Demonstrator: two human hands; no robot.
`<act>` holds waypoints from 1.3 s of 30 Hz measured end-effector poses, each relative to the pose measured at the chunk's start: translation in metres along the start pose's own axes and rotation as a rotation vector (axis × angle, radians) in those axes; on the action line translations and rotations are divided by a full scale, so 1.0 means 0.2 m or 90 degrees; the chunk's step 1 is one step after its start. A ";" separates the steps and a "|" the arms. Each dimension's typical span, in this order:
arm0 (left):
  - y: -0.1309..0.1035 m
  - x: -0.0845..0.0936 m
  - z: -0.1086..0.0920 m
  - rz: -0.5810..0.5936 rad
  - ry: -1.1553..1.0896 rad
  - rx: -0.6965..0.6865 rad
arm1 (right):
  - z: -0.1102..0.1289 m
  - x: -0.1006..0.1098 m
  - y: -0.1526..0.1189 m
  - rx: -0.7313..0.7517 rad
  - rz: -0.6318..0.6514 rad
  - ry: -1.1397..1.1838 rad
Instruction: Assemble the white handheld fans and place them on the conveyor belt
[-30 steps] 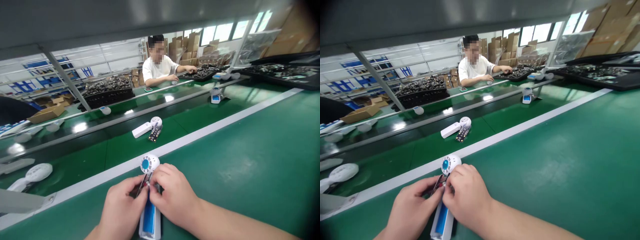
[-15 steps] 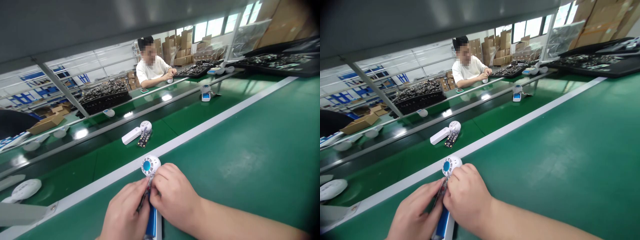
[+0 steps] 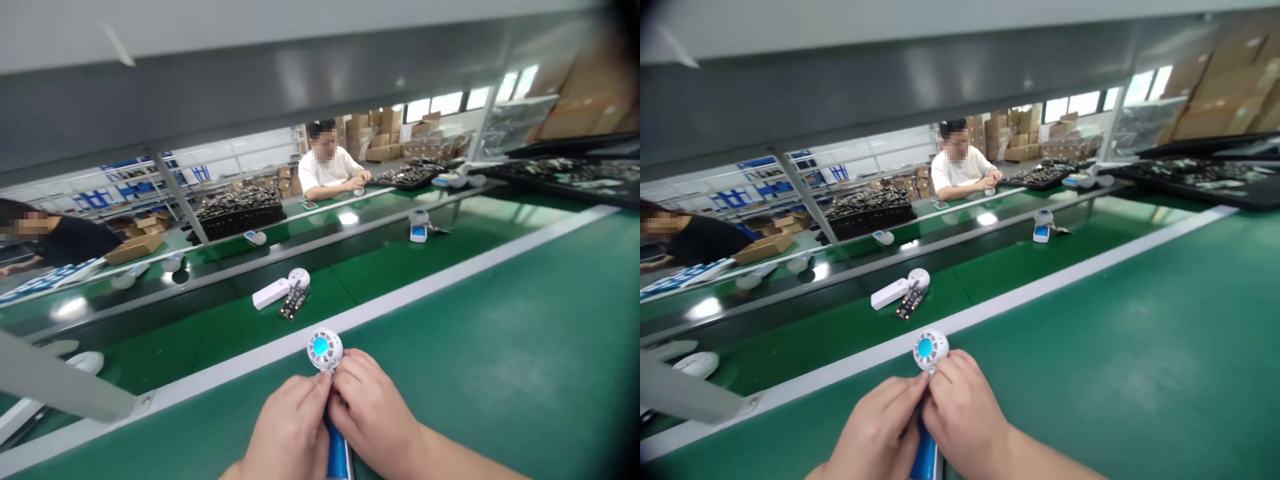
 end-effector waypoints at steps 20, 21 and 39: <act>-0.03 0.07 0.08 -0.111 -0.346 0.301 | 0.06 0.04 0.06 -0.093 -0.055 0.005; -0.03 0.06 0.08 -0.104 -0.347 0.309 | 0.06 0.04 0.06 -0.098 -0.060 0.009; -0.16 0.45 0.08 -0.105 0.029 0.121 | -0.08 0.00 0.05 -0.226 0.059 0.101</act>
Point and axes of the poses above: each hand's wrist, its own y-axis towards the middle knuckle, its own x-axis out of the back of the hand, z = x × y, the point moved 4 cm from there along y, towards the middle knuckle, and after that the axes turned 4 degrees about -x, right-handed, at the moved point
